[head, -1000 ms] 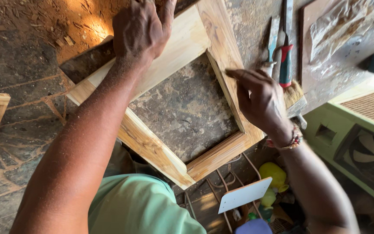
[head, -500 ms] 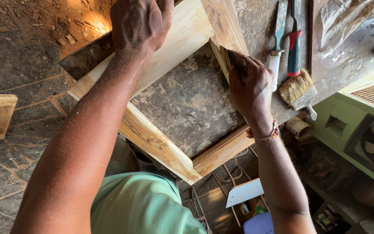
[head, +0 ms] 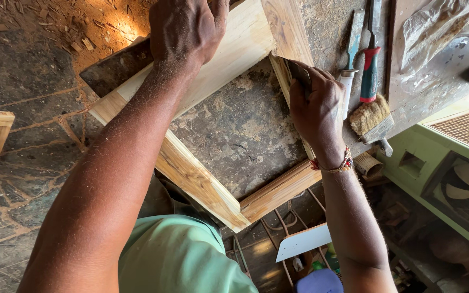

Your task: The person uses a chisel to remove material from a wooden frame, then smooths the surface with sandpaper. They apply a liquid finish to the wood using a cloth and brush, then continue sanding the frame.

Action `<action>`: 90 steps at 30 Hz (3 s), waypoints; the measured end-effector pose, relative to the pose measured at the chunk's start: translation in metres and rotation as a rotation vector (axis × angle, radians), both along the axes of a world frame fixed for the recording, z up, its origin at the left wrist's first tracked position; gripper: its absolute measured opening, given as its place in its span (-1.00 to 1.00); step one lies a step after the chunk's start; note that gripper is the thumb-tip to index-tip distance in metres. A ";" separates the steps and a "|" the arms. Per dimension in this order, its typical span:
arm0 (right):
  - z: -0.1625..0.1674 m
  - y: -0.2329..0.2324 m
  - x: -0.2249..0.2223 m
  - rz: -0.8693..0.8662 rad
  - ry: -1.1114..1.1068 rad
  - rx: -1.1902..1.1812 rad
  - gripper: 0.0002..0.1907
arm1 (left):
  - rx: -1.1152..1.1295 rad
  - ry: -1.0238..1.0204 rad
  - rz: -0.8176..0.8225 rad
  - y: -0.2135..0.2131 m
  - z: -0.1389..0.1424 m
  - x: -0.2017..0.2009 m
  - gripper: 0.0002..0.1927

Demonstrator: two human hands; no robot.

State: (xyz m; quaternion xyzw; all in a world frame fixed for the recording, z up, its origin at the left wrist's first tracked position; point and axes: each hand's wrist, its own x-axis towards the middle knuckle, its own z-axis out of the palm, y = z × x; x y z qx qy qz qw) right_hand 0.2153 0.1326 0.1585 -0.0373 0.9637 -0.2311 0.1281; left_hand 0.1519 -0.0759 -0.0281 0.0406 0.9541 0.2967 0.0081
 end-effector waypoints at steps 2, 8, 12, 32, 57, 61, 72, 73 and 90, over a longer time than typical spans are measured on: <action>-0.002 0.000 -0.001 0.019 0.012 -0.007 -0.72 | -0.003 -0.001 -0.001 0.000 0.000 0.000 -0.34; -0.008 0.003 -0.004 0.072 0.042 -0.022 -0.70 | -0.008 0.007 0.001 0.002 -0.001 -0.001 -0.34; -0.012 0.003 -0.006 0.078 0.038 -0.034 -0.71 | -0.013 0.016 0.007 0.003 0.000 -0.001 -0.34; 0.001 0.036 0.022 -0.138 -0.071 -0.274 -0.73 | 0.074 -0.091 0.007 0.000 -0.003 -0.001 -0.31; -0.072 -0.022 0.077 -0.716 0.063 -0.466 -0.69 | -0.145 0.068 -0.051 -0.014 0.020 -0.002 -0.27; -0.079 -0.033 0.071 -0.814 0.038 -0.460 -0.65 | 0.012 -0.168 -0.034 -0.013 0.030 -0.003 -0.32; -0.081 -0.038 0.068 -0.689 0.159 -0.478 -0.64 | -0.047 -0.077 -0.050 -0.012 0.029 0.000 -0.34; -0.082 -0.038 0.069 -0.689 0.162 -0.481 -0.64 | -0.043 -0.089 -0.050 -0.012 0.029 0.000 -0.34; -0.070 -0.024 0.052 -0.566 0.003 -0.161 -0.64 | -0.017 -0.114 -0.042 -0.012 0.026 0.002 -0.31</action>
